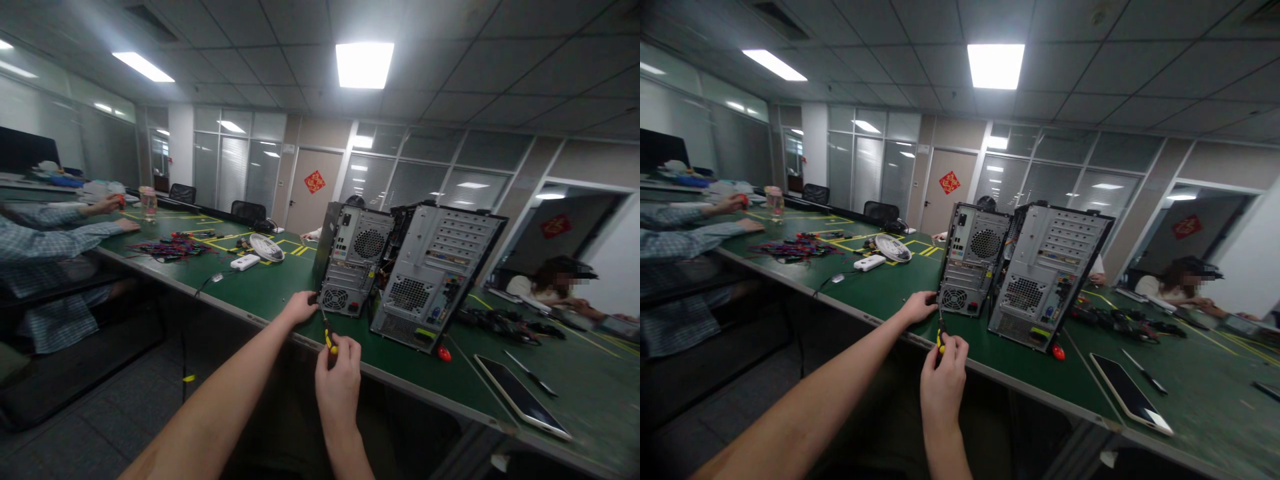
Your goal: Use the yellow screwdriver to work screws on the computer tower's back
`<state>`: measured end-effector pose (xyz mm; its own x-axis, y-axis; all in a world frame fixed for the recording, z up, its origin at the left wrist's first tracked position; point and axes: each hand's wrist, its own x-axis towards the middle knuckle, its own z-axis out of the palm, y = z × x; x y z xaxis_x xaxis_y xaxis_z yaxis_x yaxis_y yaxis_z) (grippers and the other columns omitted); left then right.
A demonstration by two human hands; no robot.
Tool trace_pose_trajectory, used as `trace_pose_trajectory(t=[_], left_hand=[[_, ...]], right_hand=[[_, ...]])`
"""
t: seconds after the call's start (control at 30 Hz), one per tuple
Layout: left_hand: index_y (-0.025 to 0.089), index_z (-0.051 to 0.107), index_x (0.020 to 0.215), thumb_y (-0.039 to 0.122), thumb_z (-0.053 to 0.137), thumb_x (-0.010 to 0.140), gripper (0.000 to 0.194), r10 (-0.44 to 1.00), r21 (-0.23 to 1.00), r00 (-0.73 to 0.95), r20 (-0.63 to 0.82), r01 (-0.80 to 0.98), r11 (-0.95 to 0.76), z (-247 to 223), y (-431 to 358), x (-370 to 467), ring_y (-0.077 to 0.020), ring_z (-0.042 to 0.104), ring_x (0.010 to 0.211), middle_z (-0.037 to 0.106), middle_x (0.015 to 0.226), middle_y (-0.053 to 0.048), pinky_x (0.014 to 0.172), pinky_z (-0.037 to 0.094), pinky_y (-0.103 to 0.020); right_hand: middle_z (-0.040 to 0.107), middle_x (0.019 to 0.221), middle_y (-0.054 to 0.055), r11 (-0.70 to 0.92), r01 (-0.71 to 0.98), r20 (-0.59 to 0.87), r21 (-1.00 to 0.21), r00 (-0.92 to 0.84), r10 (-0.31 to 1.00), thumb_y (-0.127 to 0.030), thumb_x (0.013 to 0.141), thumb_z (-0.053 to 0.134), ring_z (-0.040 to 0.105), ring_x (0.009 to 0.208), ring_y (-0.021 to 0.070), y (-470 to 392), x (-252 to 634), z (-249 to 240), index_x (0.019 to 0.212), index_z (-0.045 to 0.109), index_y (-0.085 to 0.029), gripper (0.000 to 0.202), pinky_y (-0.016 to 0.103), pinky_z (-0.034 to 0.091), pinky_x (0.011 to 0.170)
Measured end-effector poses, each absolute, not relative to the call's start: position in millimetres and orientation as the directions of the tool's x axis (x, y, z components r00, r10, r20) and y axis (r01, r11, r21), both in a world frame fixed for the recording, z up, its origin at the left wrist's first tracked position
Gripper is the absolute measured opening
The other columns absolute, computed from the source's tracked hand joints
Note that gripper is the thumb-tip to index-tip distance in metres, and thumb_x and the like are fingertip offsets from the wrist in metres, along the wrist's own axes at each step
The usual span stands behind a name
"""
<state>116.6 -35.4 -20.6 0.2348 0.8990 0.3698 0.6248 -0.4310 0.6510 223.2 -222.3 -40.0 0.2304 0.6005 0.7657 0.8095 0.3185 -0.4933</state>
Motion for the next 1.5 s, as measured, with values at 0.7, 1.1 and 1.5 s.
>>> trace_pose_trajectory(t=[0.7, 1.1, 1.5], left_hand=[[0.016, 0.066, 0.129, 0.021, 0.068, 0.083, 0.046, 0.901, 0.670, 0.216, 0.376, 0.608, -0.425, -24.9, -30.7, 117.1, -0.0220, 0.065, 0.120, 0.068, 0.130, -0.012, 0.105, 0.047, -0.030], [0.020, 0.068, 0.128, 0.020, 0.067, 0.085, 0.043, 0.912, 0.684, 0.216, 0.347, 0.607, -0.404, -20.0, -36.1, 116.8, -0.0210, 0.066, 0.119, 0.070, 0.128, -0.007, 0.104, 0.048, -0.027], [0.017, 0.068, 0.128, 0.021, 0.068, 0.083, 0.044, 0.899, 0.668, 0.214, 0.383, 0.608, -0.429, -24.9, -31.9, 116.7, -0.0216, 0.067, 0.117, 0.071, 0.126, -0.010, 0.102, 0.049, -0.027]], right_hand=[[0.059, 0.116, 0.013, 0.327, 0.820, 0.768, -0.470, 0.197, 0.609, -0.022, 0.094, 0.046, 0.066, 0.095, 0.0231, -223.0, 222.8, -42.3, 0.113, 0.064, -0.018, 0.027, 0.035, 0.055, 0.081], [0.059, 0.105, 0.011, 0.344, 0.806, 0.767, -0.481, 0.197, 0.610, -0.029, 0.100, 0.045, 0.066, 0.086, 0.0211, -222.3, 226.1, -42.9, 0.108, 0.066, -0.019, 0.025, 0.034, 0.055, 0.079], [0.061, 0.112, 0.011, 0.357, 0.788, 0.736, -0.502, 0.173, 0.654, -0.022, 0.096, 0.045, 0.067, 0.094, 0.0225, -223.9, 222.9, -40.1, 0.110, 0.062, -0.019, 0.022, 0.033, 0.056, 0.081]])
